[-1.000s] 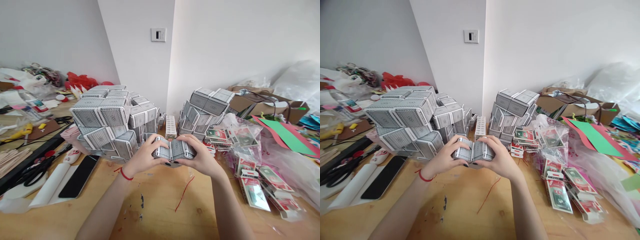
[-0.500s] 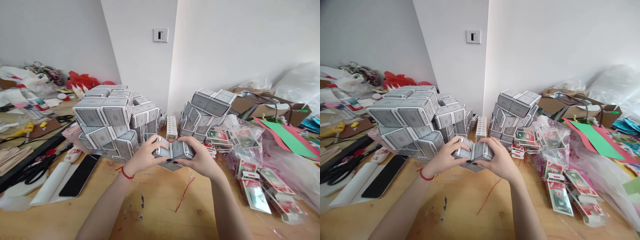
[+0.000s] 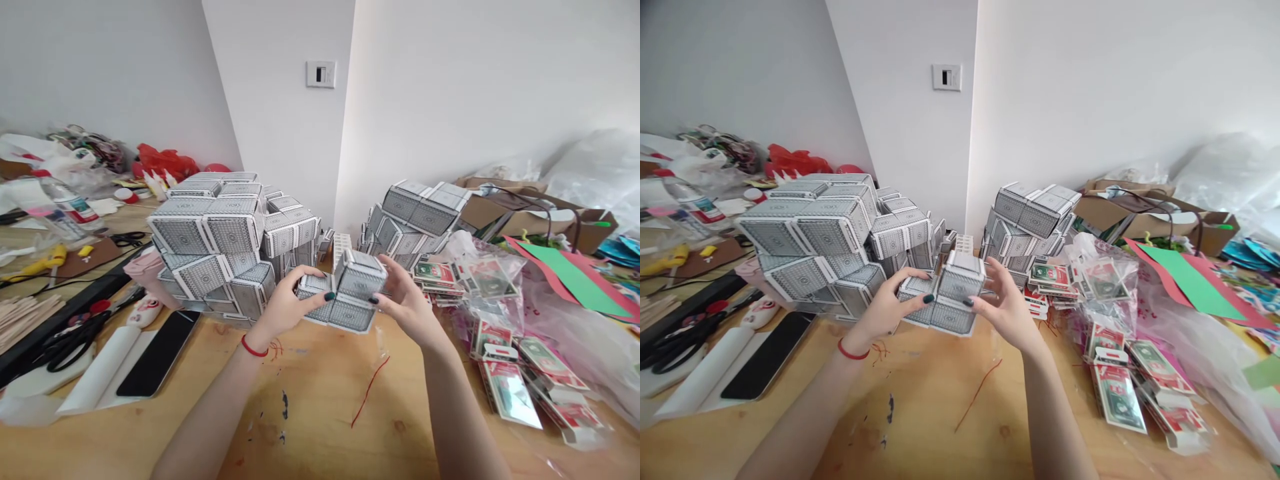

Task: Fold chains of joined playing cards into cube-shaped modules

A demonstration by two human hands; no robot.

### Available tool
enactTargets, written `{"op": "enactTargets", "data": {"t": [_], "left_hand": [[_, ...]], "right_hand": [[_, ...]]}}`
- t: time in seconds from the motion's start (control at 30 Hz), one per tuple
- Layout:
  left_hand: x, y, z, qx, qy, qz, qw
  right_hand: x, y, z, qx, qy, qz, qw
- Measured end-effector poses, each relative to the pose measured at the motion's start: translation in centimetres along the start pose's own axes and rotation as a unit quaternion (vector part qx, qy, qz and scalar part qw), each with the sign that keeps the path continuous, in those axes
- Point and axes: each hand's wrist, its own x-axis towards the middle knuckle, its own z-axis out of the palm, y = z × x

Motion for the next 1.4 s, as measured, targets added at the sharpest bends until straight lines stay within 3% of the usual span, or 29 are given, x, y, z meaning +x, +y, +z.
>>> {"op": "enactTargets", "data": {"t": [0.1, 0.23, 0.33, 0.57, 0.67, 0.9, 1.07, 1.17, 1.27, 1.4], "left_hand": [[0.2, -1.1, 0.9, -0.139, 0.042, -0.059, 0.988], [0.5, -2.1, 1.0, -0.201, -0.065, -0.06, 0.976], [0.7, -2.1, 0.4, -0.218, -0.091, -0.009, 0.972], [0.3, -0.8, -0.3, -0.02, -0.088, 0.07, 0.994], [0.2, -0.8, 0.1, 0.025, -0.075, 0.084, 0.993], [0.4, -1.4, 1.2, -0.017, -0.053, 0.0, 0.998], [0.5, -2.0, 1.0, -0.016, -0.095, -0.046, 0.994], [0.6, -3.0, 1.0, -0.077, -0.185, -0.079, 0.977], [0.6, -4.6, 1.8, -0.2, -0.266, -0.139, 0.933], [-0.1, -6.7, 3.5, -0.326, -0.263, -0.263, 0.869]], "right_hand": [[0.1, 0.1, 0.2, 0.016, -0.06, 0.05, 0.997], [0.3, 0.3, 0.1, -0.051, -0.012, 0.029, 0.998], [0.3, 0.3, -0.1, -0.122, -0.001, 0.028, 0.992], [0.1, -0.1, 0.5, -0.163, -0.05, -0.015, 0.985], [0.3, 0.4, 0.5, -0.144, -0.011, -0.021, 0.989], [0.9, 1.8, 0.9, -0.087, 0.045, 0.005, 0.995], [1.2, 2.8, 1.2, -0.1, 0.021, 0.015, 0.995], [1.4, 3.3, 1.1, -0.121, -0.017, -0.008, 0.993], [1.4, 3.6, 1.1, -0.126, -0.063, -0.021, 0.99], [1.5, 3.7, 1.3, -0.11, -0.087, -0.029, 0.99]]}}
